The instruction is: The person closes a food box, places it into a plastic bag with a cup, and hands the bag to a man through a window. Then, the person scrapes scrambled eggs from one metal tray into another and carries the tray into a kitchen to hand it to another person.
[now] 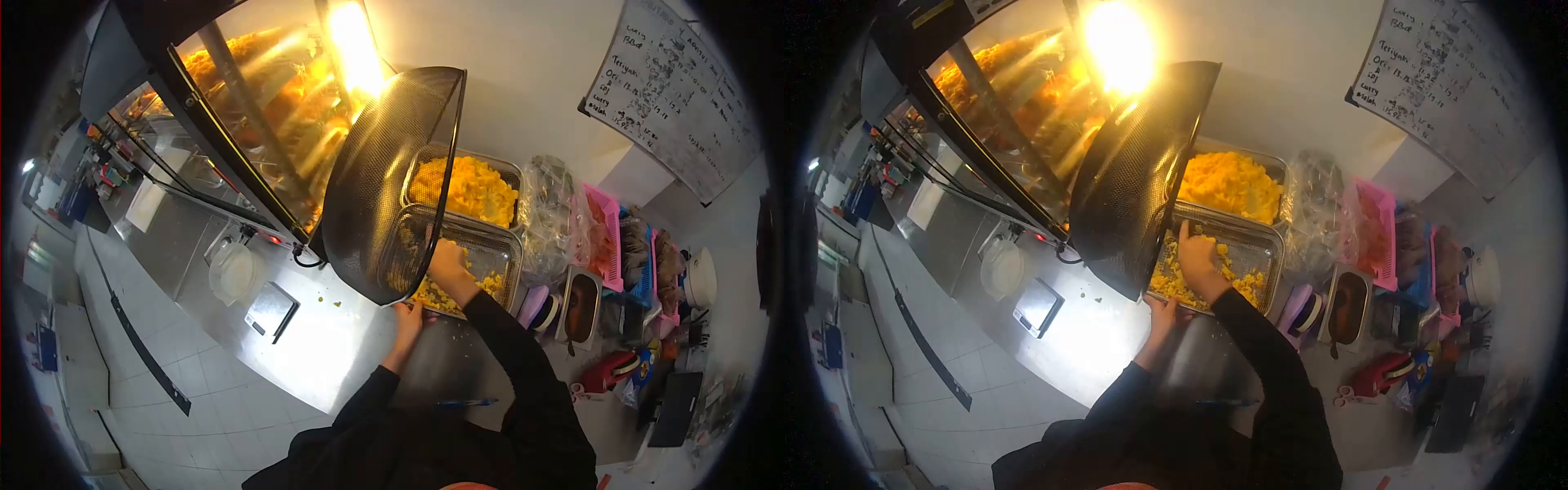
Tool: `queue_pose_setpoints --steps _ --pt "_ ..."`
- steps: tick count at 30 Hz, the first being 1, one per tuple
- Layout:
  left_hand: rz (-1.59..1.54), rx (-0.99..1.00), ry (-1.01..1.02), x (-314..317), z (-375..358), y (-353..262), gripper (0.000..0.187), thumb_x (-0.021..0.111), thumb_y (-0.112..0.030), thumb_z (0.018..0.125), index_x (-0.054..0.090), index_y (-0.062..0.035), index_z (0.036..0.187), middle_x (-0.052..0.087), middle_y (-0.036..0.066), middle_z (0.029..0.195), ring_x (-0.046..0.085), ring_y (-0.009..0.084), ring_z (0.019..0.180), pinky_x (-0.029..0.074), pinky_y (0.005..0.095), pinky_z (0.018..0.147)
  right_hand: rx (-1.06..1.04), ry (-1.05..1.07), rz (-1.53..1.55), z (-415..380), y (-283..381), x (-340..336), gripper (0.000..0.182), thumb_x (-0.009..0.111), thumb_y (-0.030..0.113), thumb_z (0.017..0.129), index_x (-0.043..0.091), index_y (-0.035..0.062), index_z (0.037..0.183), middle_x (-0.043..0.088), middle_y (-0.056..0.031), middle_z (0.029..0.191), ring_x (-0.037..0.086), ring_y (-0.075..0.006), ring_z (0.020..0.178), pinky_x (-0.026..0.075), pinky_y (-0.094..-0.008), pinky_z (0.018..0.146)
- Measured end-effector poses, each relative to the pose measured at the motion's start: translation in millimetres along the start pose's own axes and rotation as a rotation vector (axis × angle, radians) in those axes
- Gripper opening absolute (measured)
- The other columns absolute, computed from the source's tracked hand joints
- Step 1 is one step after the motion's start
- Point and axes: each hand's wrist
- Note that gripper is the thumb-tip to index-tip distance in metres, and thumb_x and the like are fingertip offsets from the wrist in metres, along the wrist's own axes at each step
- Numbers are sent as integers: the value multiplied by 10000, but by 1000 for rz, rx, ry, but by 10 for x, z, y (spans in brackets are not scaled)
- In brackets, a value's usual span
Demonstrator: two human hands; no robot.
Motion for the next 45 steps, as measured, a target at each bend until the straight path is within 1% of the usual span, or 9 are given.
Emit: queue_pose_setpoints --steps 8,12,15,19,26,34,37,41,45 --pt "21 18 -13 44 -13 -30 245 363 -111 845 232 -18 1031 536 170 790 588 223 564 494 264 444 -446 247 109 -203 -163 -93 543 469 81 714 296 123 1227 586 -108 759 578 -248 695 446 -374 624" --pt "54 -23 -32 82 -66 -73 252 361 -122 850 226 -17 1035 534 181 801 589 222 547 486 249 418 -146 69 10 -183 -213 -148 613 524 104 692 263 176 1242 575 -104 752 574 -235 682 424 -346 627" --pt "47 21 -17 78 -56 -45 272 362 -123 852 197 -17 1041 537 175 782 589 219 538 483 243 409 -326 -243 54 -176 -169 237 275 513 50 660 510 80 933 566 -115 726 583 -257 657 455 -346 489" --pt "35 19 -32 53 -41 -53 309 368 -112 850 151 -43 1059 538 163 763 589 212 549 493 251 429 -591 -460 135 -533 -201 280 340 514 94 665 499 139 1002 491 -59 636 544 -212 566 409 -327 450" --pt "-5 52 -35 106 -50 -25 320 375 -93 843 143 -53 1059 523 159 765 580 205 539 498 266 448 -405 161 -332 -926 -897 -242 501 476 91 705 407 303 1154 490 -65 639 532 -200 567 402 -299 469" --pt "196 404 -92 295 -143 -94 382 387 -80 836 116 -41 1103 480 93 696 535 145 527 490 254 465 -150 -416 -408 -416 -801 -83 805 638 112 557 262 229 1259 458 -22 669 481 -162 524 370 -263 468" --pt "298 460 -126 266 -167 -134 417 387 -82 837 91 -43 1128 483 96 738 535 139 552 489 250 480 -229 -359 -270 -638 -806 74 786 630 117 573 263 243 1256 480 -44 679 508 -183 543 383 -285 463" --pt "373 446 -137 244 -175 -85 479 386 -80 837 40 -59 1169 476 105 804 530 135 569 481 249 496 -226 83 -157 -1052 -947 -26 744 607 114 609 263 266 1251 507 -76 701 539 -226 578 415 -329 474" --pt "457 591 -131 321 -217 -94 626 391 -81 833 -101 -84 1220 458 110 840 504 116 610 465 247 501 -118 -77 -104 -1072 -1021 -300 739 566 64 642 223 254 1267 506 -91 707 539 -240 559 433 -334 471"
Point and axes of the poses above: each hand's wrist, its own z-axis towards the middle knuckle, its own x-axis out of the palm, y = z × x
